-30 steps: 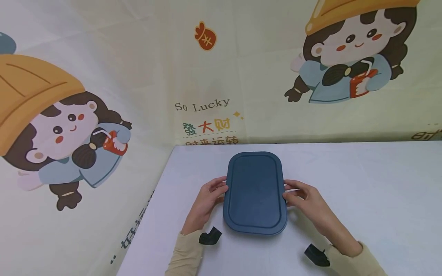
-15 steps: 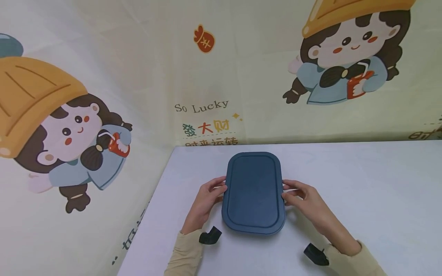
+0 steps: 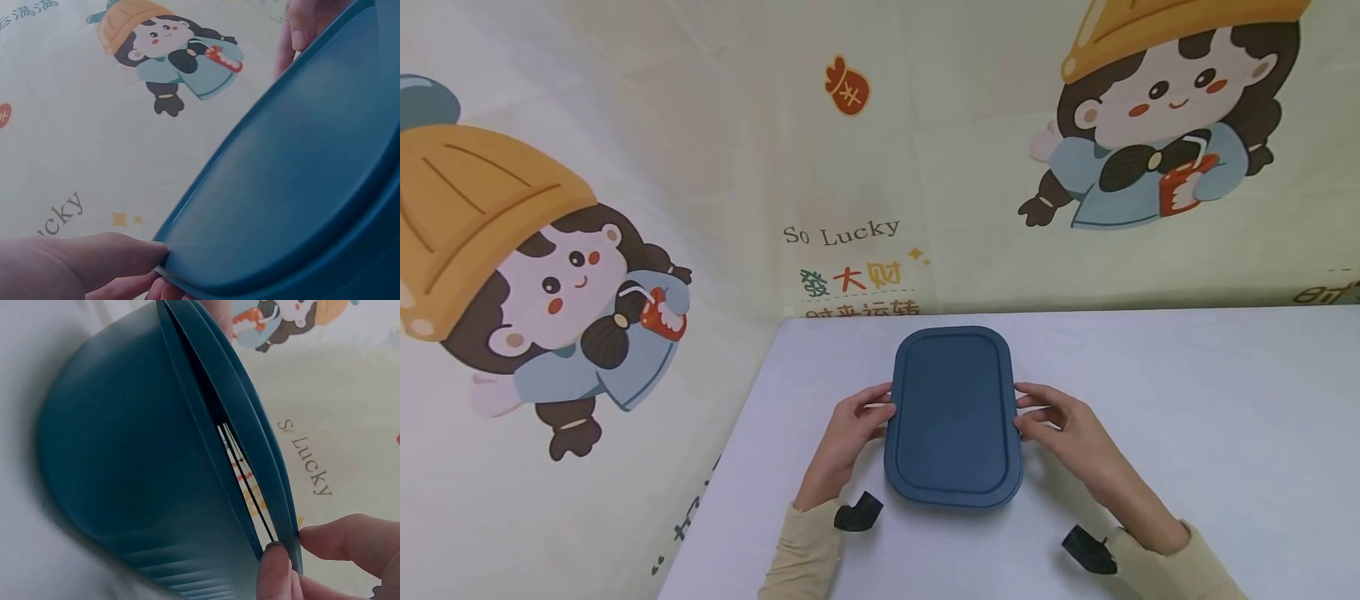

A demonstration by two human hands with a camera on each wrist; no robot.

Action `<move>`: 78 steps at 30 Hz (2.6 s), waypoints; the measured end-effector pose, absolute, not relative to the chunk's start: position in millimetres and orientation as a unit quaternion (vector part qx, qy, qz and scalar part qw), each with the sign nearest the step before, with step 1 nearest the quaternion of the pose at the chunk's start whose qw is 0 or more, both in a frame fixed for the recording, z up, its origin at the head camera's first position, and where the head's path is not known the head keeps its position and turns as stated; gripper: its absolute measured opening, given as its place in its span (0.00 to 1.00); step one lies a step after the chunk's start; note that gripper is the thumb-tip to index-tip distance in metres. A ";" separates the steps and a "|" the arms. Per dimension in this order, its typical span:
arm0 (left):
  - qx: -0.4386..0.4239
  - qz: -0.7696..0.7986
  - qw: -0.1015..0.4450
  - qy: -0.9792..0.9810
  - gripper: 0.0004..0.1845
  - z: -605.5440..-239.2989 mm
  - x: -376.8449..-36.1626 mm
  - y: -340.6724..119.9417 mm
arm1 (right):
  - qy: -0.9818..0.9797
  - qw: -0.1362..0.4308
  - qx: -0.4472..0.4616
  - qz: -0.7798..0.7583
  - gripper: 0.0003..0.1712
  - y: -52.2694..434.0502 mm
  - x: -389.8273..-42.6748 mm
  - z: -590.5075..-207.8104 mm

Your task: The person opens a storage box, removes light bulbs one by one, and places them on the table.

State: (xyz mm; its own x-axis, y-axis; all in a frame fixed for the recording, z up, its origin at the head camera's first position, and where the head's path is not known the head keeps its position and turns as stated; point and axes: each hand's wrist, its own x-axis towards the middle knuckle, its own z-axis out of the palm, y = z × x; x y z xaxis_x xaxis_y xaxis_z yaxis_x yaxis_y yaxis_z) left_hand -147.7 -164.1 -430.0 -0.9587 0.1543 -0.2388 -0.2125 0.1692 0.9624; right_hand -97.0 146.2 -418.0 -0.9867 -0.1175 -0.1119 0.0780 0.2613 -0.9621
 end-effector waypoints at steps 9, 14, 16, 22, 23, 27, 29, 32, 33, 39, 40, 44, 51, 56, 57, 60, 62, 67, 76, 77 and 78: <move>-0.019 0.640 0.135 0.756 0.23 -424.8 -148.4 -167.8 | 0.793 0.081 -0.014 -0.604 0.32 142.9 -97.6 -413.9; -0.018 0.636 0.133 0.760 0.23 -423.4 -149.2 -170.9 | 0.791 0.083 -0.014 -0.606 0.33 140.1 -97.0 -411.5; -0.020 0.635 0.132 0.761 0.23 -422.7 -148.9 -172.5 | 0.787 0.084 -0.019 -0.611 0.33 138.4 -96.8 -410.9; -0.020 0.634 0.122 0.764 0.22 -420.5 -147.6 -178.3 | 0.775 0.086 -0.033 -0.625 0.33 132.5 -97.7 -408.5; -0.019 0.633 0.121 0.764 0.22 -420.3 -147.4 -179.4 | 0.774 0.086 -0.034 -0.627 0.33 131.5 -98.0 -408.0; -0.018 0.629 0.117 0.768 0.23 -420.1 -146.1 -183.9 | 0.771 0.086 -0.039 -0.630 0.32 127.4 -98.9 -407.4; -0.022 0.627 0.115 0.770 0.22 -419.7 -145.2 -185.9 | 0.771 0.085 -0.044 -0.630 0.32 125.2 -99.4 -407.6; -0.026 0.623 0.114 0.773 0.22 -419.2 -144.4 -189.4 | 0.768 0.084 -0.048 -0.633 0.32 121.8 -100.1 -408.0; -0.026 0.622 0.112 0.775 0.22 -418.8 -144.2 -190.6 | 0.769 0.084 -0.049 -0.631 0.32 120.6 -100.3 -408.2; -0.029 0.616 0.107 0.780 0.21 -418.7 -143.9 -200.6 | 0.777 0.090 -0.054 -0.621 0.33 111.4 -100.3 -407.5; -0.030 0.614 0.106 0.782 0.21 -419.0 -143.6 -202.6 | 0.775 0.093 -0.055 -0.622 0.33 109.7 -100.2 -407.0; -0.036 0.608 0.101 0.787 0.21 -418.7 -142.1 -209.5 | 0.767 0.097 -0.069 -0.630 0.33 103.1 -100.1 -404.8; -0.044 0.606 0.102 0.788 0.22 -417.2 -141.3 -219.4 | 0.764 0.095 -0.080 -0.633 0.32 93.0 -100.5 -401.5; -0.050 0.608 0.104 0.785 0.21 -416.4 -141.5 -225.3 | 0.768 0.090 -0.081 -0.629 0.32 86.4 -101.5 -402.4; -0.050 0.609 0.104 0.785 0.21 -416.5 -141.5 -226.4 | 0.768 0.090 -0.081 -0.628 0.32 85.1 -101.7 -402.9; -0.050 0.611 0.102 0.784 0.21 -416.5 -141.4 -229.3 | 0.771 0.088 -0.077 -0.626 0.32 80.9 -102.1 -404.2; -0.047 0.609 0.100 0.785 0.22 -417.5 -141.6 -231.5 | 0.776 0.083 -0.072 -0.622 0.31 77.9 -102.5 -404.8; -0.042 0.607 0.098 0.787 0.22 -420.3 -141.4 -239.0 | 0.783 0.080 -0.062 -0.614 0.31 69.2 -103.8 -405.9; -0.059 0.590 0.097 0.799 0.24 -418.6 -140.8 -255.3 | 0.778 0.074 -0.076 -0.619 0.31 50.7 -107.5 -406.2; -0.061 0.587 0.098 0.801 0.24 -418.3 -141.1 -256.6 | 0.779 0.073 -0.074 -0.618 0.30 48.7 -108.1 -406.7; -0.061 0.586 0.098 0.802 0.24 -418.0 -141.3 -257.7 | 0.780 0.072 -0.072 -0.617 0.30 46.9 -108.6 -407.3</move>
